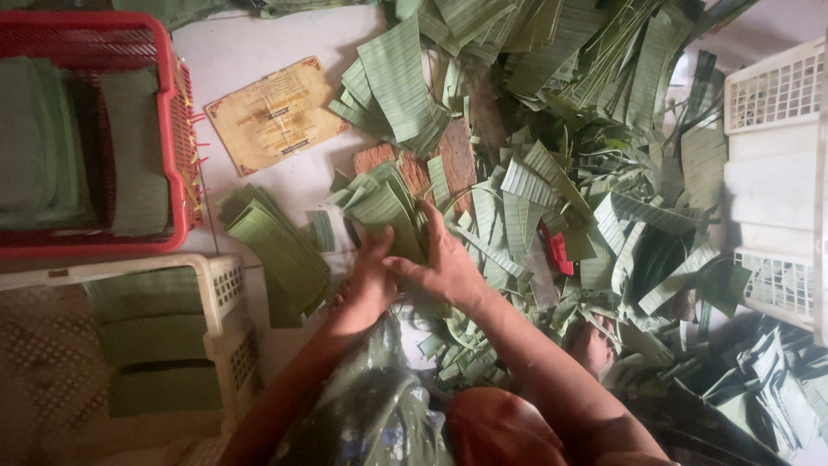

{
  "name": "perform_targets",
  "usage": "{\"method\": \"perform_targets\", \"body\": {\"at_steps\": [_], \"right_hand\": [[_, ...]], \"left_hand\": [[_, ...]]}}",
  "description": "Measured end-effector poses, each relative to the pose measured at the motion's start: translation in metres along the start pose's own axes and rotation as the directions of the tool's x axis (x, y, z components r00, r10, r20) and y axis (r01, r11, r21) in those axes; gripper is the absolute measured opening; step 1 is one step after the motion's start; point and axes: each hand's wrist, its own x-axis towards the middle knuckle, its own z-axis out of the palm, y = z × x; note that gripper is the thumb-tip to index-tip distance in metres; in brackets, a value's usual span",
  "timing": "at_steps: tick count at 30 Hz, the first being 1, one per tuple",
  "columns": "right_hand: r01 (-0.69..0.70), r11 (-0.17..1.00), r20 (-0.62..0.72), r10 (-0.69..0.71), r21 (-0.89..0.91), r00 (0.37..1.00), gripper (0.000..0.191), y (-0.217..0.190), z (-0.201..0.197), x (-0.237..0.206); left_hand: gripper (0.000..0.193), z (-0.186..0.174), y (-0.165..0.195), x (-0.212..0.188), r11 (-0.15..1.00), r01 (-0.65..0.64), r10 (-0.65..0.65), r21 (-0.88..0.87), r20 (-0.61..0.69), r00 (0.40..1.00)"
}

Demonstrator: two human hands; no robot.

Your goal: The person sits on the floor trimming banana leaf pieces with a knife on a small wooden board, cutting off ragged edges. They stack the trimmed rectangular leaf pieces, set aside the trimmings, and place finished stacks into plastic baskets.

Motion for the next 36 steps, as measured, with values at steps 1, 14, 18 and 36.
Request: {"method": "perform_targets", "body": {"at_steps": [1,14,18,36], "right_hand": [[-0.062,0.998,0.006,0.062,-0.023,0.998,0.103,0.002,0.005,0.000],[-0.057,0.998,-0.033,0.056,-0.026,0.998,0.106,0.015,0.000,0.004],[-0.016,1.000,-0.062,0.017,0.015,0.998,0.102,0.018,-0.002,0.009],[-0.154,0.987,-0.052,0.152,-0.045,0.987,0.108,0.002,-0.002,0.008]], "left_hand": [[0.057,-0.001,-0.002,0.001,0.999,0.009,-0.008,-0.042,0.019,1.000],[0.063,-0.003,-0.014,0.011,0.997,-0.054,0.061,-0.051,0.141,0.988],[0.067,0.004,-0.008,0.011,0.998,-0.052,0.060,-0.039,0.224,0.973],[0.054,-0.022,-0.029,0.020,0.998,0.056,-0.041,-0.041,0.299,0.953]]}}
